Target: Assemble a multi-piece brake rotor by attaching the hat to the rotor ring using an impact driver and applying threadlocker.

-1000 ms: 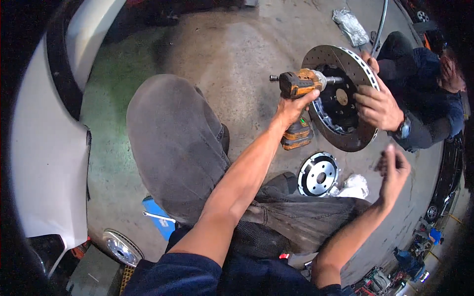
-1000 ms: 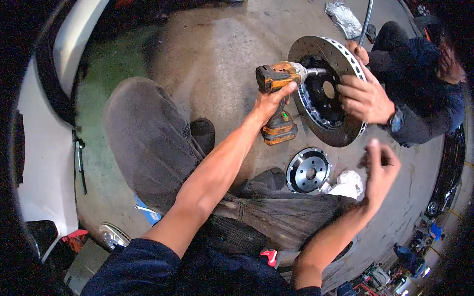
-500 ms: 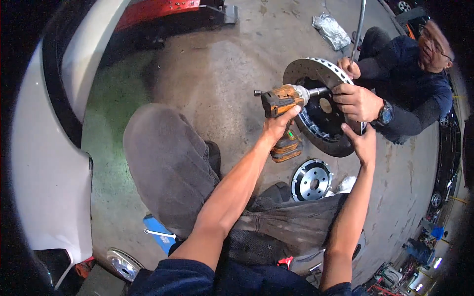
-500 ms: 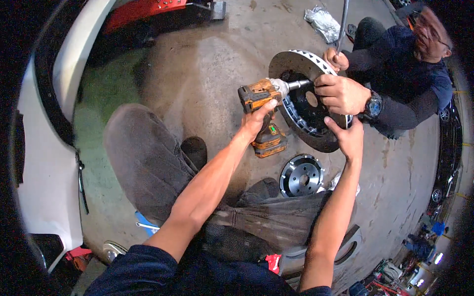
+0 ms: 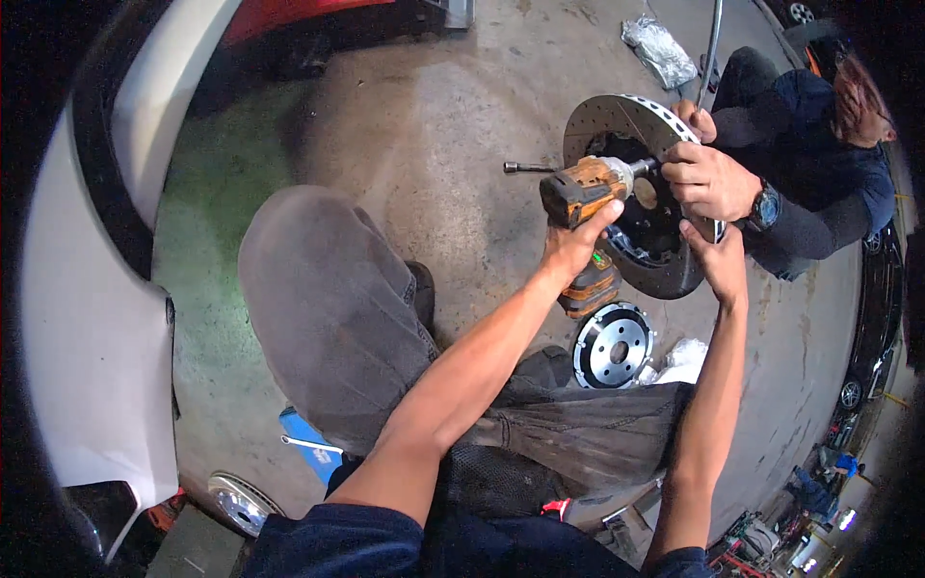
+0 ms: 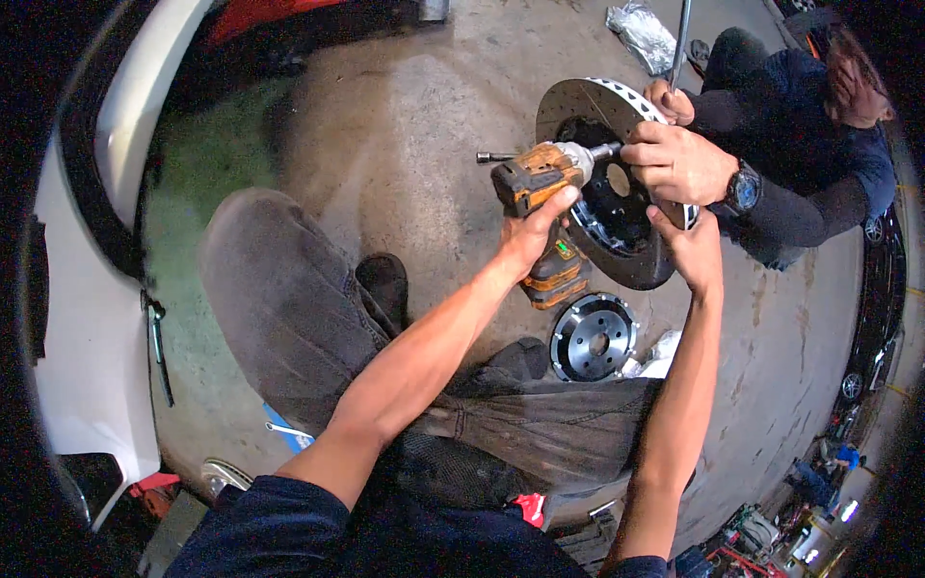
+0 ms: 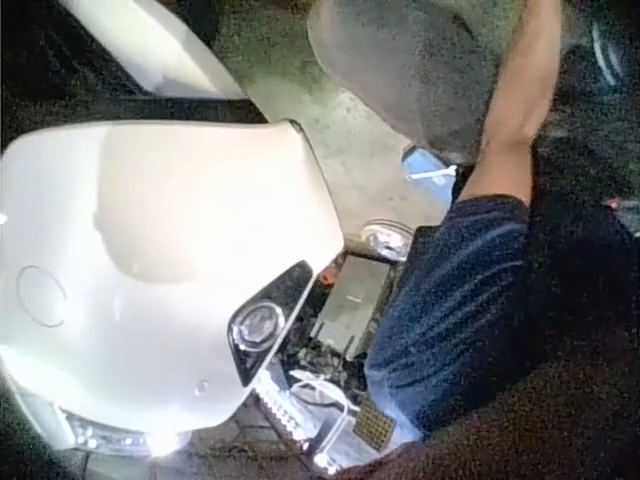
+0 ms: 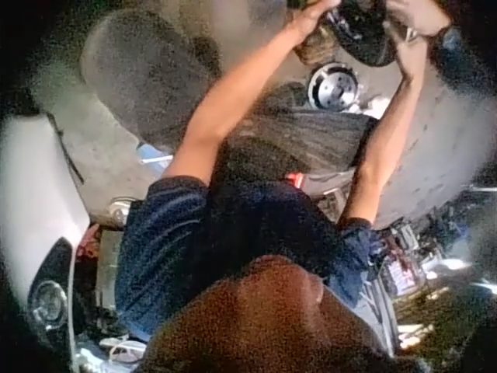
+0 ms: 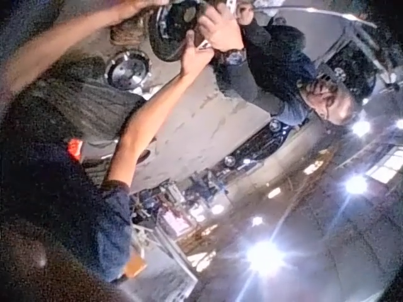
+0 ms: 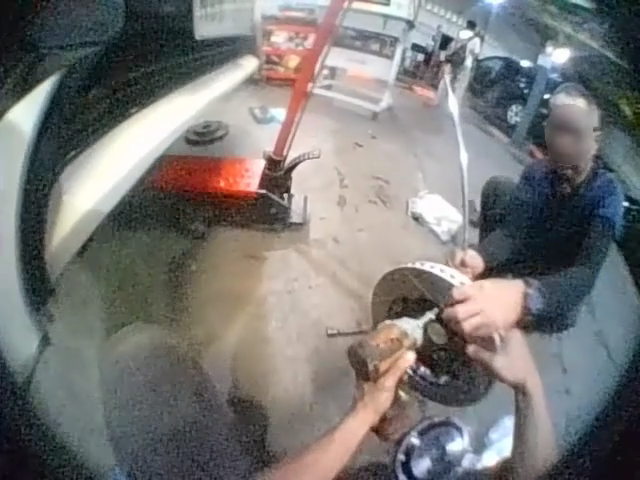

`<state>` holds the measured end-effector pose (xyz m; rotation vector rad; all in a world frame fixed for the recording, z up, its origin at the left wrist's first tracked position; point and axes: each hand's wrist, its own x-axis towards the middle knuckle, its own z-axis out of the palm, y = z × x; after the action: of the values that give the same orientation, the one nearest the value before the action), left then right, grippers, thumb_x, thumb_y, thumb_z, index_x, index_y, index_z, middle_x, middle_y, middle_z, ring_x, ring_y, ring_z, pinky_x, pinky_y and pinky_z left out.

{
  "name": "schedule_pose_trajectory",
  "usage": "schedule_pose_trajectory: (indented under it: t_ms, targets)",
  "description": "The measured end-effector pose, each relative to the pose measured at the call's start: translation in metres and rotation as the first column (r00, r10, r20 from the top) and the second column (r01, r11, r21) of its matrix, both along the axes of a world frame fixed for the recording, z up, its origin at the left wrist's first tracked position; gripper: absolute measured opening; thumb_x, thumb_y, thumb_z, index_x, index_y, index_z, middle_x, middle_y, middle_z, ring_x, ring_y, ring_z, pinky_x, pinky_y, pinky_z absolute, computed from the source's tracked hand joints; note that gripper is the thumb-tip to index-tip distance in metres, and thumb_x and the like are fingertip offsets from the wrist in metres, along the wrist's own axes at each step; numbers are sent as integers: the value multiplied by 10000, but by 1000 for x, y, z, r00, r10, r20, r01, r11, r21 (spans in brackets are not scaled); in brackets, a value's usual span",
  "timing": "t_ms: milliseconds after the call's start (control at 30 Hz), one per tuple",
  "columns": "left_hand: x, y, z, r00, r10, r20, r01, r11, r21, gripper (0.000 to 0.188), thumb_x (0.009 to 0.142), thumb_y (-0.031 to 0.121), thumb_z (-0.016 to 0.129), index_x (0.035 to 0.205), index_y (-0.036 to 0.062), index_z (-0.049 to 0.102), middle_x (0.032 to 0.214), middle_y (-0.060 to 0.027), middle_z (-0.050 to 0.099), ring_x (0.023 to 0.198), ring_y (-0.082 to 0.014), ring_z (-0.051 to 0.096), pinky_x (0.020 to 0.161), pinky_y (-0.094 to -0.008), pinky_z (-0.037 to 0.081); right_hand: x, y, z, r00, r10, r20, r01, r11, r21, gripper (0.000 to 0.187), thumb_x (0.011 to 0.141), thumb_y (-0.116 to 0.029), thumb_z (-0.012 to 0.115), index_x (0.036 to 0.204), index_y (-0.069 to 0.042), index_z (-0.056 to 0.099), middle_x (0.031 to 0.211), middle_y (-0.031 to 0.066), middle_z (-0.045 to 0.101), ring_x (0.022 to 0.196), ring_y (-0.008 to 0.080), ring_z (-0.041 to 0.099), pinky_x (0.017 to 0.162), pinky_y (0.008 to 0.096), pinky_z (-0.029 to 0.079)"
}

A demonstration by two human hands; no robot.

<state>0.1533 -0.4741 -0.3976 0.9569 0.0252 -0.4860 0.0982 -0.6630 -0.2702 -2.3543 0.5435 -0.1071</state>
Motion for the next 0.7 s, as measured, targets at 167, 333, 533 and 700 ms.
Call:
schedule_pose_trajectory:
  t_ms: [167, 333, 533, 700]
  targets:
    - [5, 11, -6, 998, -2, -55, 6, 998, 70, 427, 832, 441, 708, 1080, 97, 660, 940, 11, 656, 735, -100, 553, 665, -278, 481, 0, -12, 3, 999, 26, -20, -27, 998, -49, 254, 856, -218, 735, 730, -40, 604, 637, -62, 500, 587, 55, 392, 519, 269, 306]
    - [18, 11, -4, 1000, 3, -30, -4, 999, -32, 418, 837, 434, 691, 1074, 92, 651, 931, -7, 663, 726, -100, 547, 657, -269, 475, 1, -8, 2, 996, 58, 62, -53, 995, -84, 275, 838, -233, 747, 758, -9, 609, 654, -46, 511, 603, 75, 415, 542, 285, 339]
    - [19, 8, -6, 998, -4, -57, 0, 998, -61, 446, 827, 429, 695, 1097, 79, 636, 916, -25, 665, 698, -99, 554, 628, -260, 473, 1, -12, 1, 998, 38, -55, -44, 993, -110, 271, 848, -226, 734, 870, 25, 634, 712, -32, 543, 643, 79, 433, 579, 285, 377]
    - [16, 10, -4, 998, -9, -55, 6, 998, -56, 454, 831, 426, 692, 1115, 77, 635, 924, -39, 671, 723, -100, 566, 640, -257, 478, 1, -13, 2, 999, 45, -25, -47, 994, -96, 272, 854, -223, 726, 880, 33, 639, 728, -31, 554, 660, 84, 440, 595, 290, 388]
